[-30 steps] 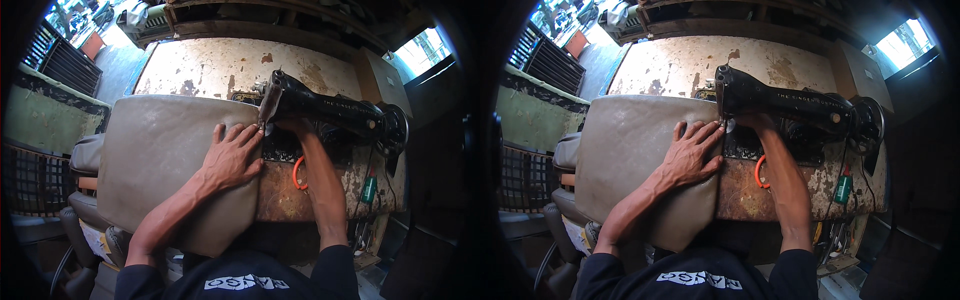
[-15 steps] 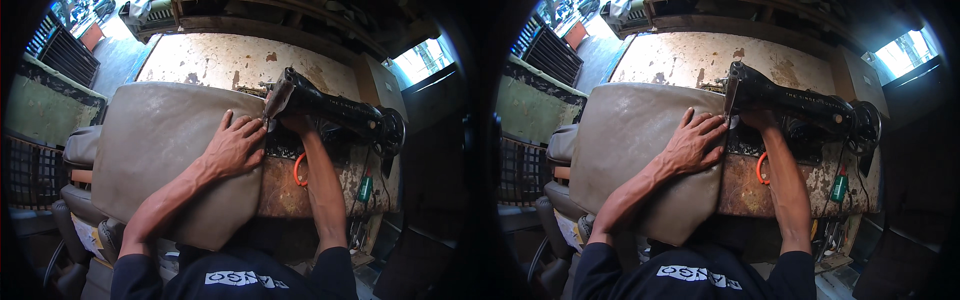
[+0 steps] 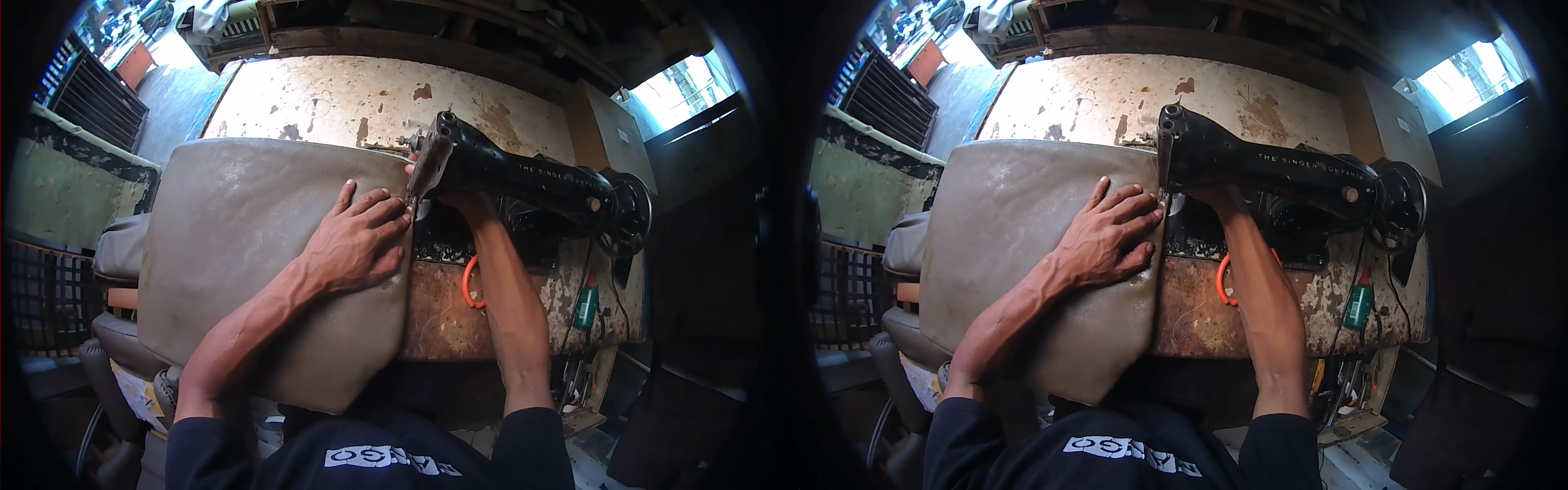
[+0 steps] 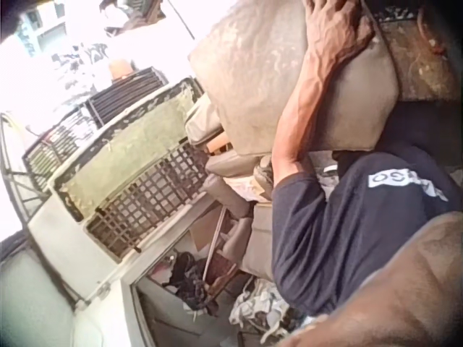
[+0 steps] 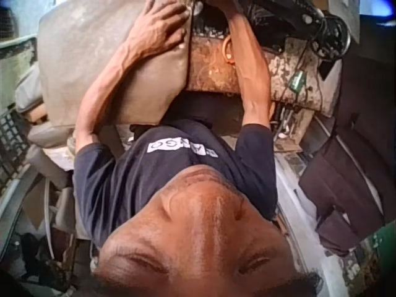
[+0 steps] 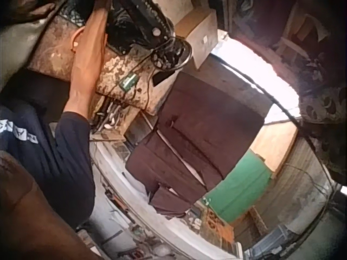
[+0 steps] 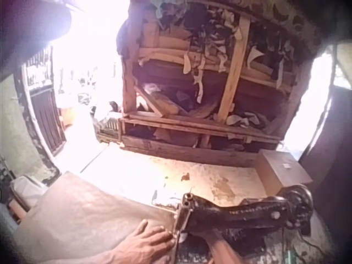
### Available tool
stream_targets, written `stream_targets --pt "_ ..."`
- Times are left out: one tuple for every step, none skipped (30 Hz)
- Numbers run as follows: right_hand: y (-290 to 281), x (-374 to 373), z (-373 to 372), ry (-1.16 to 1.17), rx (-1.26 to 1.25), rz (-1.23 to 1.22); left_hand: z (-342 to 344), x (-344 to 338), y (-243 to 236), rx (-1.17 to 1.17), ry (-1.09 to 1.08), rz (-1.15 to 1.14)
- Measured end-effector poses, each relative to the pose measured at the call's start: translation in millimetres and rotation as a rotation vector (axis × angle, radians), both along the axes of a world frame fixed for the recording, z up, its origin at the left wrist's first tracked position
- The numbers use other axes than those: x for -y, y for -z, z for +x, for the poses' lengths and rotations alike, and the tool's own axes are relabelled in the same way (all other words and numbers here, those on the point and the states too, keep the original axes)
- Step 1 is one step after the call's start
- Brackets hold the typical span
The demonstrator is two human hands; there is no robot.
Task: The person positions a piece of leather upholstery, applies oil to a sewing machine, sews the leather edge, uses shears to trim excess material, and سپس re-threads the machine needle.
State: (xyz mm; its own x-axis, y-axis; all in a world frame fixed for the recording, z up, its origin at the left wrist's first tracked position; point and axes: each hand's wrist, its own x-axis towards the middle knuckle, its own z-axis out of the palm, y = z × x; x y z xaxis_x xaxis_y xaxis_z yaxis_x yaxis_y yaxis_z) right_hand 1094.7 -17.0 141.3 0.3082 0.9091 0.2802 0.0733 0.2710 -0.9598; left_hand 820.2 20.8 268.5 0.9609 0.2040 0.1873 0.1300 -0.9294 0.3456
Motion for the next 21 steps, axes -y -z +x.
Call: stream_targets --pt "-1.2 -1.8 -0.6 -0.039 -0.107 0.004 -0.5 -2.0 1.2 0.007 0.000 0.001" --pt "-0.5 -2.5 0.8 -0.071 -0.214 0.008 -0.2 -3.4 0.9 0.010 -0.004 0.001" --pt "-0.5 -2.3 3.4 -0.001 0.034 0.000 0.4 -4.9 0.1 0.006 0.010 0.002" --pt "0.2 -1.9 4.7 0.031 0.158 -0.007 1.3 -6.5 -0.5 0.002 0.024 0.003" --pt "-0.7 -3.8 5.4 0.067 0.283 -0.010 1.3 -8.0 0.8 0.004 0.022 0.000" --pt "-1.3 -5.5 5.4 -0.010 -0.186 -0.048 1.7 -10.3 1.8 0.023 0.024 -0.002" --pt "-3.8 -5.3 8.6 -0.058 -0.417 -0.071 2.6 -12.0 2.8 0.041 0.027 -0.004" --pt "-4.3 -4.0 12.3 -0.084 -0.656 -0.092 3.0 -12.2 3.5 0.041 0.025 -0.011" --pt "-9.0 1.3 22.9 0.024 -0.061 -0.141 3.7 -12.0 3.1 0.078 0.065 0.014" --pt "-10.4 5.9 27.8 0.065 0.243 -0.166 4.6 -11.2 3.1 0.116 0.106 0.040" --pt "-13.5 9.0 28.4 0.120 0.539 -0.180 3.0 -11.6 3.3 0.118 0.097 0.038" --pt "-18.4 15.4 23.8 0.199 0.806 -0.077 0.3 -13.7 4.7 0.103 0.123 0.033" --pt "-22.3 15.5 17.8 0.205 0.843 -0.106 0.1 -16.0 5.4 0.088 0.149 0.027" --pt "-24.8 19.5 13.6 0.214 0.883 -0.141 2.0 -14.5 3.7 0.109 0.136 0.019" --pt "-24.0 22.1 9.0 0.220 0.920 -0.177 2.4 -14.4 4.6 0.117 0.144 0.018" --pt "-60.4 3.6 -25.5 0.198 0.629 -0.200 -7.2 -20.8 12.5 0.116 0.103 0.033" --pt "-88.6 4.8 -36.3 0.218 0.357 -0.230 -3.5 -20.2 13.4 0.139 0.106 0.050" --pt "-65.8 1.1 -21.4 0.177 0.308 -0.233 -0.6 -19.9 13.0 0.138 0.115 0.051" --pt "-56.5 -1.6 -17.3 0.183 0.304 -0.232 1.2 -20.0 12.1 0.146 0.122 0.051" --pt "-46.7 -2.8 -15.6 0.227 0.376 -0.117 1.6 -19.8 11.9 0.149 0.127 0.046" --pt "-32.9 -1.2 -5.7 0.252 0.401 -0.095 7.0 -20.6 8.5 0.152 0.125 0.043"
